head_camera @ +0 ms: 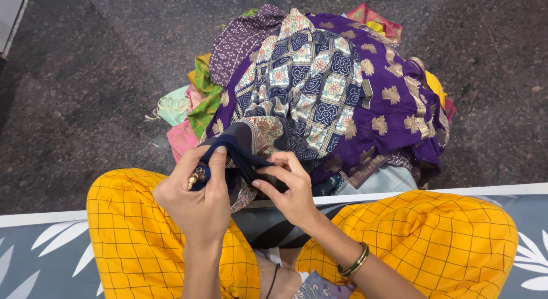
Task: The person sits cross-legged on a mat and folds a patterned purple and blue fabric by hand. They smooth and align the edges, then roll the fabric into a compact bundle.
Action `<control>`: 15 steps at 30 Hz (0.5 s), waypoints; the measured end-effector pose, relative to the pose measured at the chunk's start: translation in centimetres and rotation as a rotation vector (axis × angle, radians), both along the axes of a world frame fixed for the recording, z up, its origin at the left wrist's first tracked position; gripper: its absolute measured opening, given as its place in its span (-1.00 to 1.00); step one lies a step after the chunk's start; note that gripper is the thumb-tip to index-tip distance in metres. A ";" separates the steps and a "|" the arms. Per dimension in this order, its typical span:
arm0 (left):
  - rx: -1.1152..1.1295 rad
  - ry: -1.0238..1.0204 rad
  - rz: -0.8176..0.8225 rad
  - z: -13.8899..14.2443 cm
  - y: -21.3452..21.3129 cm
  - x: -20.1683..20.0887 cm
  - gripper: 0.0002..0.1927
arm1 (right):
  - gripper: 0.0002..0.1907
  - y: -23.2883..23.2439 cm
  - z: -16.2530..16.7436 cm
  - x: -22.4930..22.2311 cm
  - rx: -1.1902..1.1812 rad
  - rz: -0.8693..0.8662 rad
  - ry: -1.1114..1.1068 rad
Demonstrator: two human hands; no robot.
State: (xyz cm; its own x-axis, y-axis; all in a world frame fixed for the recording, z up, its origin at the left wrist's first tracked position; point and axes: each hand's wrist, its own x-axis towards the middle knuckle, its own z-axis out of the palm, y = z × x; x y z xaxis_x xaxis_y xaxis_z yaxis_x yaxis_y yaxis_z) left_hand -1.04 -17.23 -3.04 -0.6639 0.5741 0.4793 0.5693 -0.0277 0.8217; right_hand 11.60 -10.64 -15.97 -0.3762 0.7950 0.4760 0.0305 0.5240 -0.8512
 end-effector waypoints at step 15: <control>0.006 0.026 0.024 0.1 0.1 -0.2 -0.91 | -0.91 0.8 0.4 0.6 0.082 0.102 -0.077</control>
State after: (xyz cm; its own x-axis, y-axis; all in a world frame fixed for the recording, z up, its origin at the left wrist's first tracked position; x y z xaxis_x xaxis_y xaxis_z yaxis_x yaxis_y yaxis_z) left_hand -1.29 -17.17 -2.97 -0.6650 0.5552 0.4996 0.5907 -0.0183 0.8067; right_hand 12.16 -9.84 -15.59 -0.4909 0.7103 0.5045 0.0374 0.5957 -0.8024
